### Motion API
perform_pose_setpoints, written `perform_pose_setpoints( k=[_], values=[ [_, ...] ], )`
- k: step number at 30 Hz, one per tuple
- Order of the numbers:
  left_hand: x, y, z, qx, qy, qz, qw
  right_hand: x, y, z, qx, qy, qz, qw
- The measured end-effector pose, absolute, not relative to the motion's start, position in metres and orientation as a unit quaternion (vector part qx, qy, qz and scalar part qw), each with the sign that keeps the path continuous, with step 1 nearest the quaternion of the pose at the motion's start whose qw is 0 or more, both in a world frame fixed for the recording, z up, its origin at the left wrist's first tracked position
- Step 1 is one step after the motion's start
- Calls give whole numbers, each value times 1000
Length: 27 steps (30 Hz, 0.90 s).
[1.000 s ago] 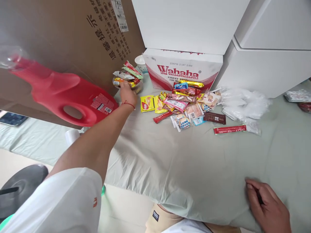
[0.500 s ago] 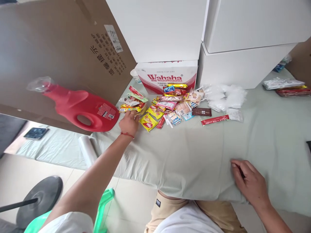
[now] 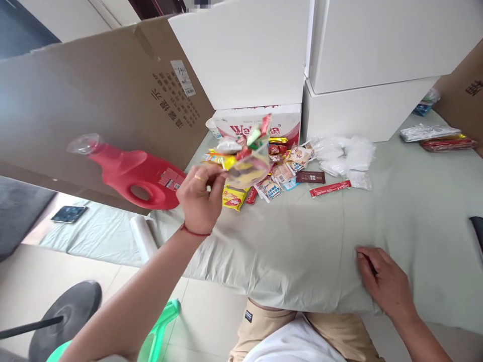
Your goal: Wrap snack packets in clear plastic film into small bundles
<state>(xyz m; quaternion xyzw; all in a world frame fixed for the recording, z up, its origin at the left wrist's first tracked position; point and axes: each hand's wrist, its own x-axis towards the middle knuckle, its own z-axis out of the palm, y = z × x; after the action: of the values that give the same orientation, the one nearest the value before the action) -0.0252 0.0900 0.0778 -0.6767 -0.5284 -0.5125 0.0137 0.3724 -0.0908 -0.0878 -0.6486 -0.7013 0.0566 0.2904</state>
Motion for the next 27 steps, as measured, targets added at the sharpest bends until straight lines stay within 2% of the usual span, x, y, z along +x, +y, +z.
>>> perform_pose_setpoints(
  k=[2, 4, 6, 9, 14, 21, 24, 27],
  values=[
    [-2, 112, 80, -590, -506, -612, -149, 372, -91, -88, -647, -702, 53, 293],
    [17, 143, 73, -448, -460, -679, -357, 372, -91, -88, -647, -702, 43, 296],
    [31, 174, 59, -228, -451, -668, -546, 371, -91, -89, -650, -699, 37, 296],
    [41, 201, 34, -133, -465, -632, -606, 371, -90, -89, -650, -698, 47, 296],
    [34, 198, 13, -84, -447, -622, -637, 371, -91, -87, -653, -693, 62, 301],
    [18, 178, 51, -94, -375, -664, -640, 372, -88, -86, -662, -680, 95, 302],
    [28, 153, 65, -154, -338, -641, -672, 372, -89, -72, -670, -654, 157, 316],
    [59, 107, 54, -213, -326, -585, -711, 366, -91, -49, -683, -589, 222, 370]
  ],
)
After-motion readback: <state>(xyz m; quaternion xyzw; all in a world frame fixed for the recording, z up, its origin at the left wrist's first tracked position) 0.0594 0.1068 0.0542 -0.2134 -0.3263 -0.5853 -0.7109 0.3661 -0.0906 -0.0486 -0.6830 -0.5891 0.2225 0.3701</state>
